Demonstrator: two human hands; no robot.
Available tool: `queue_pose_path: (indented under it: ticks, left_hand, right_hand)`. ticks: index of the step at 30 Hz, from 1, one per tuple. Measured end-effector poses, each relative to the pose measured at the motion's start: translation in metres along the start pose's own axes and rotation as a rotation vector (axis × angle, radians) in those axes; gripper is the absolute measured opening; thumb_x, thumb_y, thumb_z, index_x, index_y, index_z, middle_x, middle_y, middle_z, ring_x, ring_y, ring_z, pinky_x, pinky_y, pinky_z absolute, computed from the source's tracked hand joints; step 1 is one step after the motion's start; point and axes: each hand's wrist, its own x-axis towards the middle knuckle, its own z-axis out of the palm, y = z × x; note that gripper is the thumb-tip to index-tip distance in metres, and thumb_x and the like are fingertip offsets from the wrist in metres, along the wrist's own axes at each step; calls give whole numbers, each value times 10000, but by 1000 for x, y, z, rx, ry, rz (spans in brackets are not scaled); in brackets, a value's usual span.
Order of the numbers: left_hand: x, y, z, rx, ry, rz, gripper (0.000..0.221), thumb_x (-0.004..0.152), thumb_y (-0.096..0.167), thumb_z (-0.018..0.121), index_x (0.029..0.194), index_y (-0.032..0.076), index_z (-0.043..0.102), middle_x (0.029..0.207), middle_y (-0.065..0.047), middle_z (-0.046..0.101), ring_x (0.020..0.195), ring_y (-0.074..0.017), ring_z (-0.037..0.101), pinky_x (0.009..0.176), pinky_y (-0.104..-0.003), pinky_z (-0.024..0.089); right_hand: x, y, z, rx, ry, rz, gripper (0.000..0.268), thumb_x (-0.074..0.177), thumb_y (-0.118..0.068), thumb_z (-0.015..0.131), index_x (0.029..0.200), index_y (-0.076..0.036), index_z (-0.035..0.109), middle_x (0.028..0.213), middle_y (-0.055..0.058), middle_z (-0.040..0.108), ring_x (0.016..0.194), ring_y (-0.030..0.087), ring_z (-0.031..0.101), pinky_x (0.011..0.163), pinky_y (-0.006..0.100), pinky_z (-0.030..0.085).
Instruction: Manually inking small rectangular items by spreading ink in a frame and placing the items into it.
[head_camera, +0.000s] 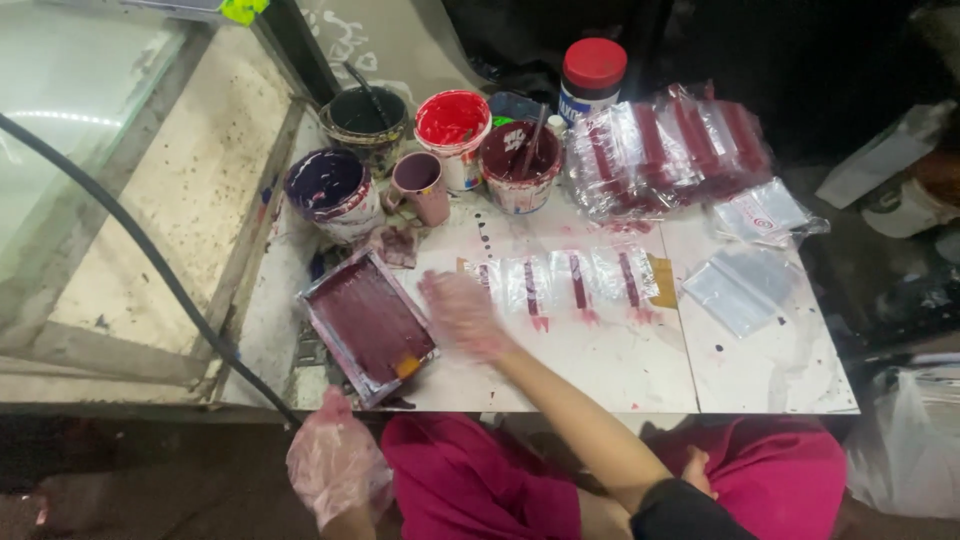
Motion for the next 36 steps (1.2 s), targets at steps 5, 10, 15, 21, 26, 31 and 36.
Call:
queue_pose_path:
  ticks: [5, 10, 15, 21, 26, 31, 36]
  left_hand:
    - [17, 51, 32, -147, 144, 217, 238, 910, 264, 560, 953, 298, 791, 920, 26, 780, 1052, -216, 708, 971, -341, 519]
    - [52, 121, 56, -211, 167, 374, 291, 902, 397, 595, 850, 187, 789, 886, -74, 767, 1031, -294, 704, 963, -435, 521]
    - [228, 141, 199, -866, -149, -126, 305, 569, 170, 845, 785, -14, 731, 883, -262, 679, 898, -478, 665, 787, -578, 548]
    - [212, 160, 140, 241, -105, 201, 492, 739, 552, 824, 982, 124, 811, 939, -94, 792, 1044, -301, 748, 897, -436, 611]
    - [212, 152, 131, 209, -130, 217, 436, 755, 537, 808, 969, 157, 812, 933, -77, 791, 1044, -297, 742, 894, -433, 607]
    - [209, 155, 125, 180, -146, 224, 394, 766, 526, 796, 959, 182, 813, 928, -64, 790, 1044, -294, 738, 891, -430, 603]
    - [196, 159, 124, 144, -160, 243, 353, 778, 515, 784, 949, 207, 814, 923, -51, 788, 1044, -290, 733, 888, -428, 600]
  right_hand:
    - [-65, 77, -162, 716, 389, 367, 321, 1042, -348, 543, 1175, -166, 772, 1099, 96, 768, 1143, 226, 684, 1093, 418, 444]
    - [-75, 233, -150, 229, 259, 556, 252, 938, -402, 692, 1152, -291, 766, 1054, 31, 763, 1052, 296, 705, 925, 411, 554]
    - [-83, 246, -151, 467, 98, 678, 281, 908, -368, 741, 1170, -279, 786, 1070, 51, 774, 1049, 275, 721, 889, 409, 575]
    - [-83, 210, -183, 655, 125, 804, 218, 917, -291, 701, 1107, -264, 804, 1106, 59, 776, 1067, 271, 720, 910, 384, 566]
    - [-72, 269, -141, 487, 90, 639, 179, 901, -191, 740, 1068, -203, 803, 1058, 142, 767, 1050, 337, 720, 872, 426, 582]
    - [-73, 271, -131, 439, 112, 581, 143, 925, -181, 678, 1007, -179, 795, 985, 135, 764, 1007, 332, 729, 827, 415, 586]
    - [-75, 263, -132, 406, 139, 547, 138, 926, -168, 665, 970, -161, 796, 943, 146, 761, 996, 342, 727, 815, 420, 578]
